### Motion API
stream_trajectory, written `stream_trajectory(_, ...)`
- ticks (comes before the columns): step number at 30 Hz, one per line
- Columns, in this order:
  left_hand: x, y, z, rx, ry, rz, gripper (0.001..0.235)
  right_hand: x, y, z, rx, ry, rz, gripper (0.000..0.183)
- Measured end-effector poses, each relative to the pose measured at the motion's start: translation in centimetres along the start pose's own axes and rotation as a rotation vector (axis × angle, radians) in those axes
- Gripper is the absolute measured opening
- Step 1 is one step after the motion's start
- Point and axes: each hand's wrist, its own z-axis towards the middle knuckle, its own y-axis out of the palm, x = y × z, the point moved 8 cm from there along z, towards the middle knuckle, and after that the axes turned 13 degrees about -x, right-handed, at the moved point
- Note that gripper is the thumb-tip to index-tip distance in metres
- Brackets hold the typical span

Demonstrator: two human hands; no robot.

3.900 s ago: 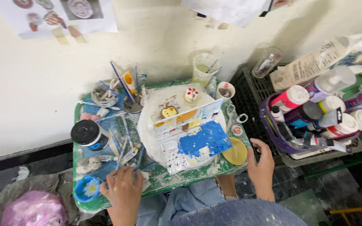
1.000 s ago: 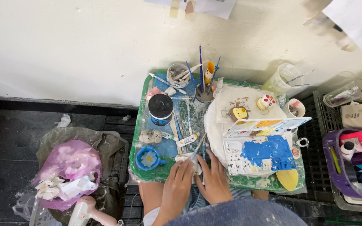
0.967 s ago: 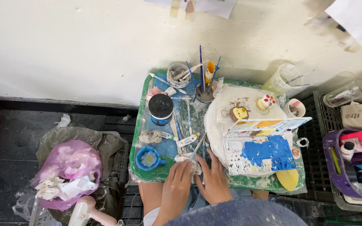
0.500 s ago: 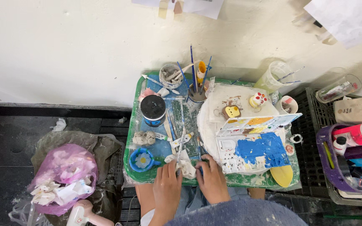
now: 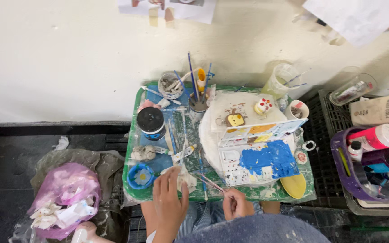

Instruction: The person uses a brush to apply paint to a small ceramic structure and its individual components, switching between colors on a white palette.

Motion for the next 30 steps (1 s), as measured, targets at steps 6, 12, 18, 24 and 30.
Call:
stream_trajectory(6, -0.1, 6.0, 1.2, -0.307, -0.274, -0.636, 0.017, 2.4, -2.5, -1.8, 0.105, -0.222, 0.073, 0.024)
stream_trajectory(12, 5.9, 7.4, 1.8, -0.398, 0.033, -0.589, 0.016, 8.5, -1.7, -1.8, -0.483, -0.358, 0.501, 0.037)
stream_trajectory(18, 8.4, 7.4, 1.7, -0.225, 0.097, -0.522, 0.016, 9.9, -8.6, -0.6, -0.252, -0.500, 0.889, 0.039)
stream_trajectory(24, 7.9, 6.2, 2.2, -0.022, 0.107, -0.286, 0.024, 11.2, -13.3, 1.5, 0.062, 0.133, 0.763, 0.014)
stream_trajectory(30, 11.5, 7.5, 4.0, -0.172, 0.272, -0.060, 0.027, 6.7, -14.1, 4.1, 0.052, 0.135, 0.533, 0.011)
